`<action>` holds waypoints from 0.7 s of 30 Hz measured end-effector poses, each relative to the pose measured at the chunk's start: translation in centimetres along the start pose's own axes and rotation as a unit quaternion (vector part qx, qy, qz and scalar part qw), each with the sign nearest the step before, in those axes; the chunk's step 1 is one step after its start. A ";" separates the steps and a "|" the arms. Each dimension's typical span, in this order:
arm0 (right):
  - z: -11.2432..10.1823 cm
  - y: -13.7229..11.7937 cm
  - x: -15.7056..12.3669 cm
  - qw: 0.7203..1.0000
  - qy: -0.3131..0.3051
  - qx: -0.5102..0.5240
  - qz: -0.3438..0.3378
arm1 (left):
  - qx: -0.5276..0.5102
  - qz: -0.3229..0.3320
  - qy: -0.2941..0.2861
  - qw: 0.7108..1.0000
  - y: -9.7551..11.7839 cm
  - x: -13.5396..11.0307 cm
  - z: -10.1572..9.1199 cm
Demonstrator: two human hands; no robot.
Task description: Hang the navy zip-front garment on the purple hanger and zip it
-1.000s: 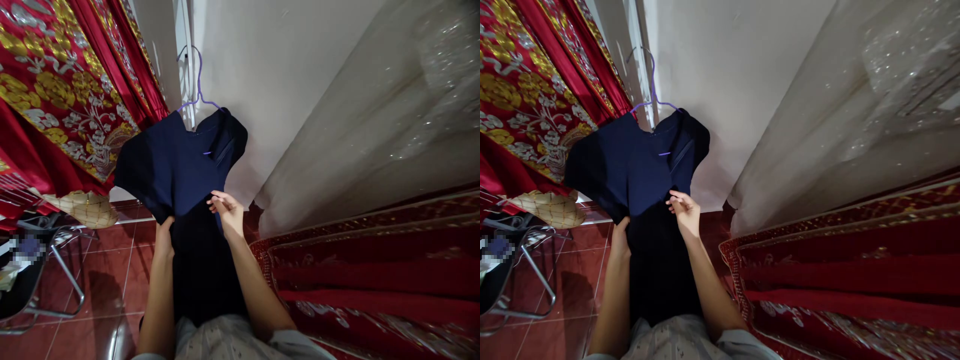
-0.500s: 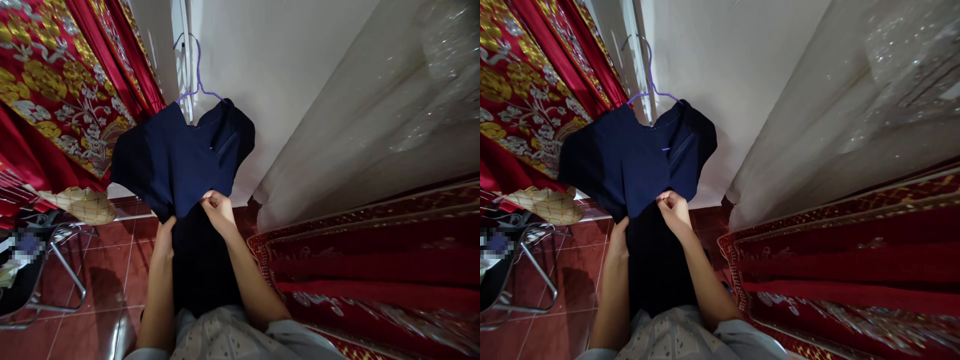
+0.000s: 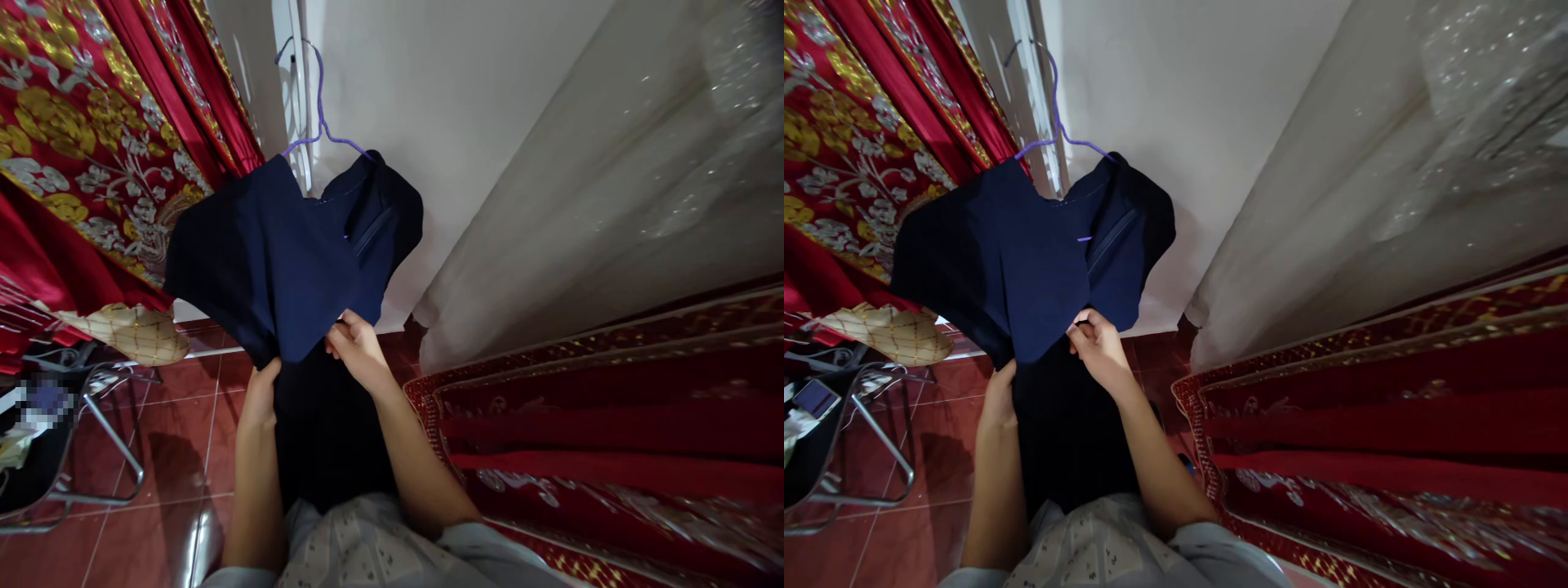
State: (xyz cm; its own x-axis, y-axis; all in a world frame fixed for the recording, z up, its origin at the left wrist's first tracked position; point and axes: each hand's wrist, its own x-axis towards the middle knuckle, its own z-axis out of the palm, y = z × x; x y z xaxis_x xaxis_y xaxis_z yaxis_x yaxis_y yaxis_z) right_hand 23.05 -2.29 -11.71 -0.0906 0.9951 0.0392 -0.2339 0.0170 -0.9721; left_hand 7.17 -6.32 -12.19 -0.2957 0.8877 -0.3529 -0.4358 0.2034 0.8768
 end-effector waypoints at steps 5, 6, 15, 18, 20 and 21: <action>0.2 -0.5 -0.5 0.998 0.023 0.048 -0.021 | 0.017 0.014 -0.009 1.000 -0.1 0.1 0.0; 0.1 -0.7 -0.6 0.997 0.030 0.069 0.000 | 0.032 0.045 -0.002 0.998 0.0 0.1 0.0; 0.1 -2.2 -1.8 0.993 0.050 0.103 0.024 | 0.189 0.495 0.110 0.841 1.1 -1.1 0.4; 0.4 -2.4 -2.0 0.995 0.045 0.093 0.012 | 0.254 0.477 -0.052 0.840 0.9 -2.0 0.7; 0.4 -2.5 -2.2 0.996 0.038 0.084 0.006 | 0.296 0.466 -0.138 0.822 0.9 -2.6 1.1; 0.4 -2.6 -2.3 0.996 0.035 0.077 0.002 | 0.307 0.471 -0.161 0.811 1.0 -2.8 1.3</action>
State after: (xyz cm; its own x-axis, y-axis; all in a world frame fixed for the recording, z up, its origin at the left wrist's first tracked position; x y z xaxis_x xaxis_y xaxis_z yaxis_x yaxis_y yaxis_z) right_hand 23.49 -4.63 -9.17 -0.0262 0.9996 0.0132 -0.3790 0.0023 -0.9254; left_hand 8.71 -8.03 -9.92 0.0287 0.8106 0.5849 0.3892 -0.5480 0.7404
